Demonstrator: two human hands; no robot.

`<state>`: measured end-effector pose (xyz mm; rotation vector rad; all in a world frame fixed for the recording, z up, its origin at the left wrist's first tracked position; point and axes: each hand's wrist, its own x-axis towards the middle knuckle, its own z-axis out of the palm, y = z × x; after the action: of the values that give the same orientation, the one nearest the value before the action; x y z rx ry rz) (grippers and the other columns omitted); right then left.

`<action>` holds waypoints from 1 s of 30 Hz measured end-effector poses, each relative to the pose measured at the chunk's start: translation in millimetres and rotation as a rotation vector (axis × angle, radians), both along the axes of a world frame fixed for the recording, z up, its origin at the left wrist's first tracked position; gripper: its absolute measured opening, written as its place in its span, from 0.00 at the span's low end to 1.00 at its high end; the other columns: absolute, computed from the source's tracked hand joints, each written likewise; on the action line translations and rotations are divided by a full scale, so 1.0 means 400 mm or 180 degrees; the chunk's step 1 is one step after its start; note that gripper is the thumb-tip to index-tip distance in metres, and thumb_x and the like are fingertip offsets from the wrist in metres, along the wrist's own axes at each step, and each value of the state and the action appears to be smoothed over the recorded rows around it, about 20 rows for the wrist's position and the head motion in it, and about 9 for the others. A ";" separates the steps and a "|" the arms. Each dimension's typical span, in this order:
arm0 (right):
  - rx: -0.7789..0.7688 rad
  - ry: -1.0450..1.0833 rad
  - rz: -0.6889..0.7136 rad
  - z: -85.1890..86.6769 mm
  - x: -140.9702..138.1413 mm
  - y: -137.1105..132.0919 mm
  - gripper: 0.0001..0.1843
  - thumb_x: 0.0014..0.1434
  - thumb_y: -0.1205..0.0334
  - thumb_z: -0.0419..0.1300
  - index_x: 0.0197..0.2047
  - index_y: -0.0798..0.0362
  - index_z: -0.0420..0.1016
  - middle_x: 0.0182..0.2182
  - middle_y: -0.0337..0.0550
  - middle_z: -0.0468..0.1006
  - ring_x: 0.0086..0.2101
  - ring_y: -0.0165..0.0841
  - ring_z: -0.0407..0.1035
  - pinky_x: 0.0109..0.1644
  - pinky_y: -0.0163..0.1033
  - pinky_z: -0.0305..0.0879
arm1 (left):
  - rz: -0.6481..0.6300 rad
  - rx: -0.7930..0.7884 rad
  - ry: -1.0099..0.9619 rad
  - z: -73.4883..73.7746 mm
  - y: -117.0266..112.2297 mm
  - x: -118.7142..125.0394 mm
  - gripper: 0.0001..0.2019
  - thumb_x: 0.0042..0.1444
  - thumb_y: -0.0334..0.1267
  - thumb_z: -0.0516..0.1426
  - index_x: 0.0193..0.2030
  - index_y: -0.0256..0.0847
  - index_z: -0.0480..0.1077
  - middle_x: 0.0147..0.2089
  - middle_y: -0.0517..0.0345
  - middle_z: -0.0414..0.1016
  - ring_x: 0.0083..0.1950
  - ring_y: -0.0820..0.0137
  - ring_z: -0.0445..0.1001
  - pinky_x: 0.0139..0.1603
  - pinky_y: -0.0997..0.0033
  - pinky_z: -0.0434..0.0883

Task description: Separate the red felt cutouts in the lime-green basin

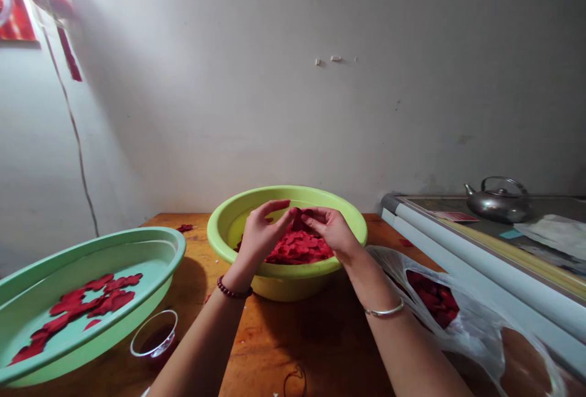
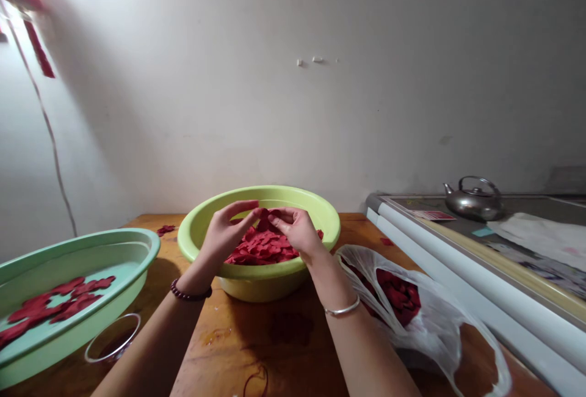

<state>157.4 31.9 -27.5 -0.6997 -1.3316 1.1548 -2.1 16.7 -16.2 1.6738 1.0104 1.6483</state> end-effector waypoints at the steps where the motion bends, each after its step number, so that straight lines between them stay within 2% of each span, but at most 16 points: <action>1: 0.0051 -0.0044 0.0070 0.000 -0.001 0.000 0.21 0.37 0.51 0.74 0.33 0.53 0.82 0.31 0.44 0.83 0.34 0.34 0.76 0.48 0.44 0.71 | -0.0080 -0.0020 0.0094 -0.001 0.001 0.001 0.15 0.47 0.45 0.65 0.39 0.38 0.79 0.41 0.46 0.83 0.37 0.61 0.81 0.36 0.66 0.77; 4: 0.0149 -0.0169 0.0230 0.001 -0.004 0.000 0.18 0.38 0.53 0.73 0.34 0.52 0.82 0.31 0.43 0.83 0.34 0.34 0.76 0.49 0.45 0.71 | -0.0233 -0.0101 0.0068 -0.004 0.004 0.003 0.10 0.48 0.42 0.64 0.35 0.37 0.79 0.35 0.48 0.83 0.35 0.62 0.81 0.37 0.65 0.78; 8: 0.0219 -0.0266 0.0172 0.005 -0.006 -0.005 0.16 0.40 0.55 0.71 0.34 0.51 0.82 0.32 0.43 0.83 0.35 0.35 0.76 0.50 0.47 0.71 | -0.0252 -0.0156 -0.0152 -0.006 0.008 0.000 0.09 0.46 0.39 0.65 0.32 0.37 0.79 0.33 0.49 0.83 0.34 0.63 0.81 0.37 0.65 0.78; 13: 0.0138 -0.0312 0.0215 0.013 -0.005 -0.026 0.17 0.45 0.55 0.70 0.39 0.49 0.81 0.39 0.43 0.83 0.39 0.35 0.77 0.44 0.41 0.74 | -0.0194 -0.0190 -0.0333 -0.006 0.008 -0.004 0.12 0.40 0.42 0.69 0.26 0.35 0.75 0.24 0.53 0.79 0.25 0.70 0.76 0.26 0.74 0.72; 15: 0.0116 -0.0272 0.0297 0.013 -0.006 -0.028 0.17 0.44 0.53 0.71 0.38 0.49 0.81 0.37 0.42 0.83 0.37 0.35 0.77 0.43 0.40 0.74 | -0.0205 -0.0192 -0.0355 -0.005 0.006 -0.005 0.14 0.38 0.43 0.70 0.23 0.36 0.72 0.21 0.57 0.75 0.22 0.72 0.73 0.22 0.77 0.68; 18: 0.0077 -0.0074 0.0221 0.009 -0.008 -0.019 0.19 0.38 0.49 0.74 0.33 0.51 0.81 0.30 0.41 0.83 0.32 0.33 0.76 0.42 0.41 0.74 | -0.0348 -0.0298 -0.0400 0.000 0.000 -0.004 0.17 0.37 0.46 0.70 0.21 0.37 0.70 0.18 0.59 0.73 0.19 0.74 0.71 0.19 0.77 0.65; 21: -0.0111 0.0176 -0.0070 0.007 -0.006 -0.006 0.23 0.32 0.48 0.76 0.31 0.52 0.81 0.27 0.40 0.82 0.29 0.32 0.76 0.41 0.40 0.73 | -0.0319 -0.0329 -0.0541 0.003 -0.004 -0.003 0.16 0.39 0.46 0.69 0.24 0.36 0.72 0.21 0.55 0.76 0.22 0.71 0.73 0.23 0.75 0.69; 24: -0.0196 0.0370 -0.0286 0.008 -0.003 0.000 0.24 0.30 0.48 0.76 0.29 0.53 0.80 0.26 0.41 0.82 0.29 0.33 0.76 0.42 0.41 0.73 | -0.0230 -0.0288 -0.0680 0.000 -0.002 -0.003 0.16 0.41 0.45 0.69 0.31 0.34 0.76 0.25 0.52 0.79 0.24 0.71 0.75 0.26 0.74 0.70; 30: -0.0070 0.0273 -0.0228 0.004 -0.002 0.005 0.22 0.32 0.48 0.76 0.28 0.54 0.80 0.25 0.42 0.82 0.27 0.33 0.75 0.41 0.41 0.72 | -0.0221 -0.0234 -0.0545 0.001 0.003 -0.001 0.16 0.47 0.47 0.66 0.36 0.35 0.77 0.32 0.48 0.82 0.32 0.66 0.79 0.31 0.71 0.75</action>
<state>156.7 33.9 -26.1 -0.7007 -1.2143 1.1312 -2.5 18.1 -15.7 1.4761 0.9079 1.6574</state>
